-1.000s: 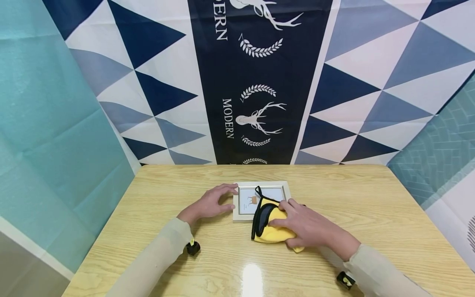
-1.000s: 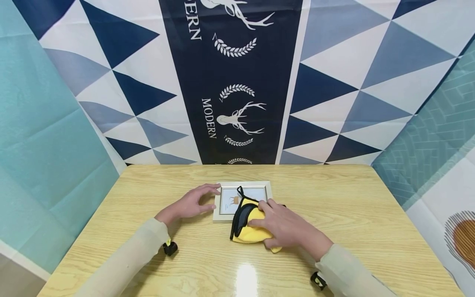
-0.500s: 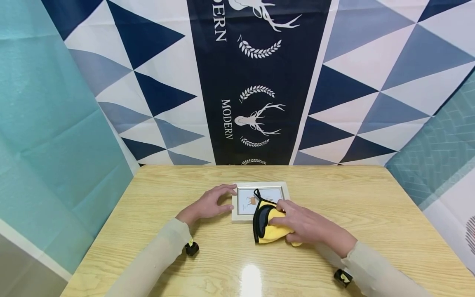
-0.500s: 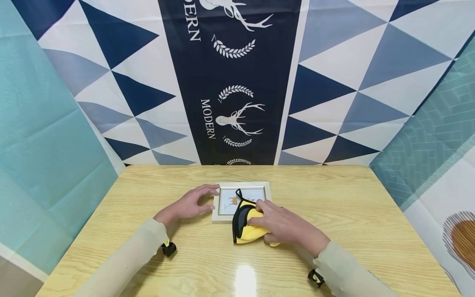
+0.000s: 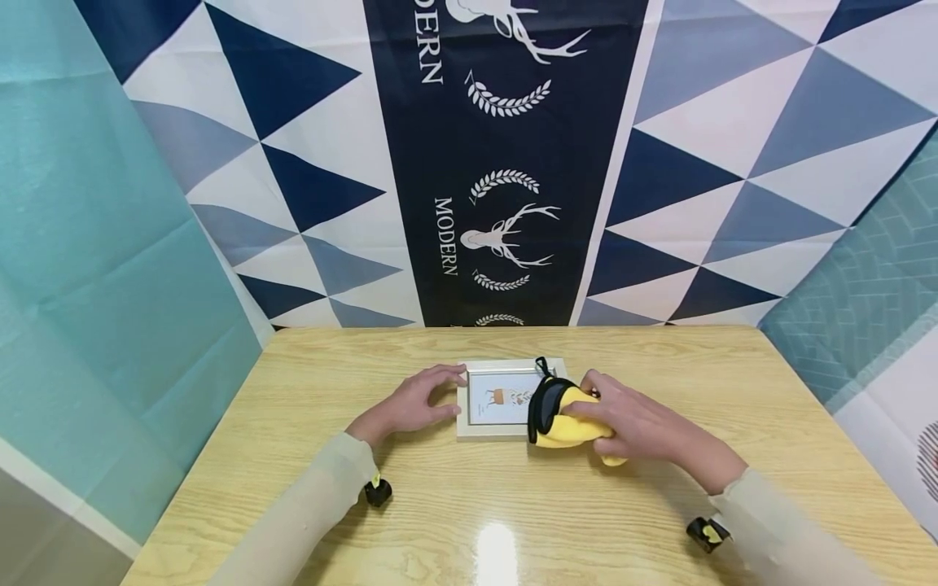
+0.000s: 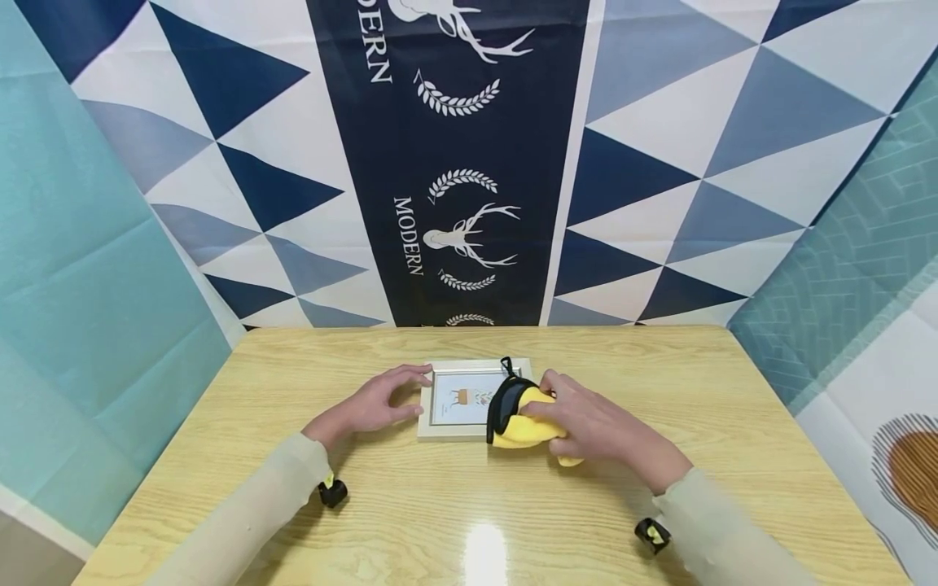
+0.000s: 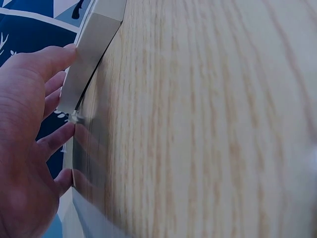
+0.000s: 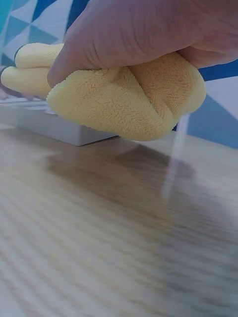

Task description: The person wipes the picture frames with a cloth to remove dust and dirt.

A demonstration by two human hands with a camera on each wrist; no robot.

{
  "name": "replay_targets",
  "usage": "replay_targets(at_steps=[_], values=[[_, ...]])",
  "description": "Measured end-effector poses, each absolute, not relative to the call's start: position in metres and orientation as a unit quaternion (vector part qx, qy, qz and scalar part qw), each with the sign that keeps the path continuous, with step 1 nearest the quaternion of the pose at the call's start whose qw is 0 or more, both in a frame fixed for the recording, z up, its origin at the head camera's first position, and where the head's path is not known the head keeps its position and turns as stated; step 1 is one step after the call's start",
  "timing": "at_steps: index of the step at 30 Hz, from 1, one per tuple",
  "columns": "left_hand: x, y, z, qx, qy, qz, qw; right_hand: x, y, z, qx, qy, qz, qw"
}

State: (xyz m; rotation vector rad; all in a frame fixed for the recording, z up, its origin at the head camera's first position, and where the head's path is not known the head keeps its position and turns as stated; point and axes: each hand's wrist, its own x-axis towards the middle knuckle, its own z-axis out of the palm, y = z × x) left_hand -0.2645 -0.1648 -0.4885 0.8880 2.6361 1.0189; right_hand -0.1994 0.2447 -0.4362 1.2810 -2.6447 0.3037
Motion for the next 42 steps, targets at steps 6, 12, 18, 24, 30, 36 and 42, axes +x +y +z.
replay_targets(at_steps=[6, 12, 18, 24, 30, 36, 42], values=[[-0.277, -0.171, -0.512, 0.317, 0.883, 0.341, 0.065, -0.204, 0.267, -0.433, 0.404, -0.903, 0.105, 0.105], [-0.279, -0.172, -0.518, 0.322, 0.882, 0.337, 0.063, -0.207, 0.288, -0.431, 0.372, -0.915, 0.116, 0.105], [-0.269, -0.168, -0.502, 0.314, 0.883, 0.343, 0.068, -0.216, 0.304, -0.433, 0.352, -0.922, 0.119, 0.109], [-0.259, -0.163, -0.482, 0.3, 0.889, 0.335, 0.089, -0.224, 0.313, -0.438, 0.331, -0.93, 0.118, 0.107], [-0.272, -0.168, -0.501, 0.315, 0.882, 0.343, 0.073, -0.228, 0.314, -0.443, 0.297, -0.946, 0.106, 0.073], [-0.289, -0.173, -0.524, 0.327, 0.882, 0.334, 0.06, -0.228, 0.315, -0.446, 0.26, -0.961, 0.078, 0.042], [-0.294, -0.175, -0.53, 0.32, 0.883, 0.335, 0.072, -0.229, 0.318, -0.45, 0.258, -0.963, 0.063, 0.03]])
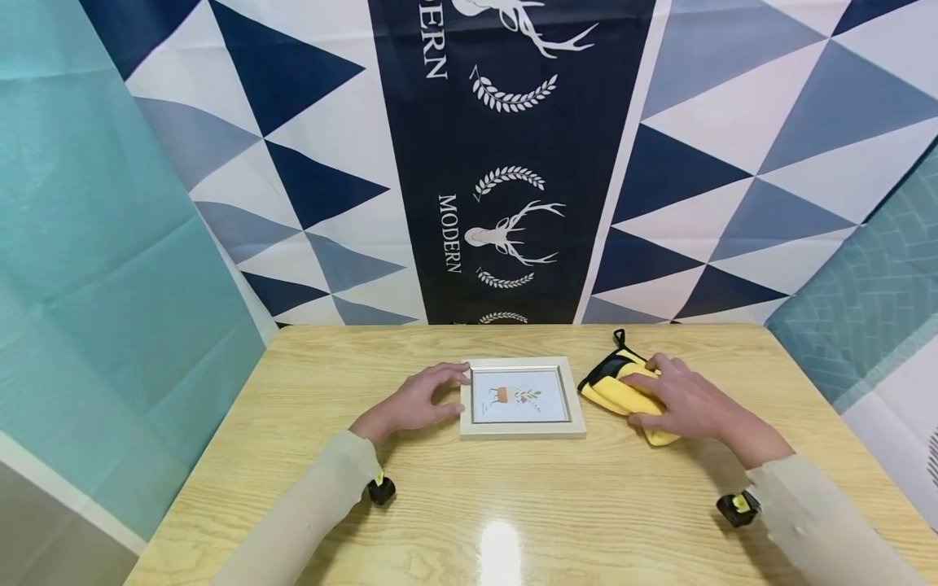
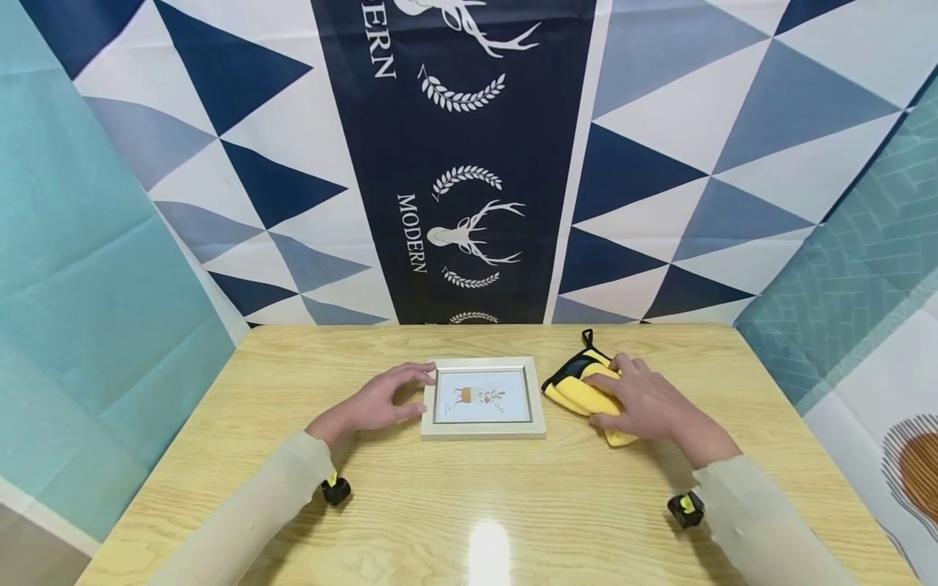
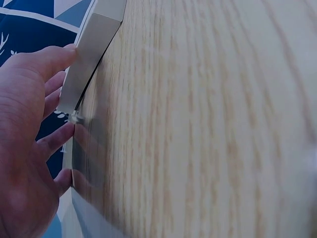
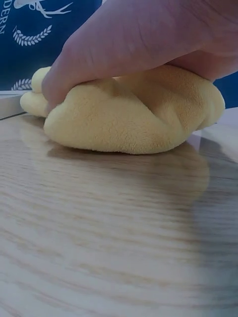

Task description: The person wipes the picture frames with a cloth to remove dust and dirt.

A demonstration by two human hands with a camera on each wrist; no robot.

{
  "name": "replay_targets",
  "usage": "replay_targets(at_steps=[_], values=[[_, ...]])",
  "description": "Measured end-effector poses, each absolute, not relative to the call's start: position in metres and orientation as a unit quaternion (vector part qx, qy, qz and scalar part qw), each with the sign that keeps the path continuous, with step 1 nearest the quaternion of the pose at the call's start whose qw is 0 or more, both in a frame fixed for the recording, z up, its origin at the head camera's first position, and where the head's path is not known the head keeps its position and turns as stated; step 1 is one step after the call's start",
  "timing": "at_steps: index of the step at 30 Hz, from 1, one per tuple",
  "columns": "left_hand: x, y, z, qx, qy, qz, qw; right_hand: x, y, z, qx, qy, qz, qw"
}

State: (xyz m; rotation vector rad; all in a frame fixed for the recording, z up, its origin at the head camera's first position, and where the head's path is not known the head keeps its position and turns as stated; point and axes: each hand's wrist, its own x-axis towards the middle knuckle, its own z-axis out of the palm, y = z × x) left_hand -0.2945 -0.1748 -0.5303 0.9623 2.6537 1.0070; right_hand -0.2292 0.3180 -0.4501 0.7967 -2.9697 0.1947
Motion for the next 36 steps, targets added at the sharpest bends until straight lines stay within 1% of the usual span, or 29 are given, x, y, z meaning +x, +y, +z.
replay_targets(at_steps=[4, 11, 20, 23, 29, 36], values=[[-0.296, -0.175, -0.531, 0.321, 0.886, 0.327, 0.072, -0.228, 0.318, -0.456, 0.249, -0.967, 0.056, 0.025], [-0.293, -0.174, -0.53, 0.321, 0.882, 0.339, 0.066, -0.225, 0.314, -0.464, 0.238, -0.97, 0.028, 0.032], [-0.282, -0.171, -0.516, 0.318, 0.879, 0.35, 0.055, -0.224, 0.312, -0.463, 0.232, -0.972, 0.033, 0.033], [-0.276, -0.169, -0.506, 0.312, 0.878, 0.357, 0.062, -0.224, 0.312, -0.462, 0.231, -0.972, 0.036, 0.034], [-0.262, -0.167, -0.479, 0.29, 0.87, 0.39, 0.077, -0.223, 0.311, -0.454, 0.222, -0.973, 0.064, 0.015], [-0.255, -0.174, -0.455, 0.269, 0.887, 0.374, 0.037, -0.225, 0.312, -0.434, 0.219, -0.971, 0.089, 0.033]])
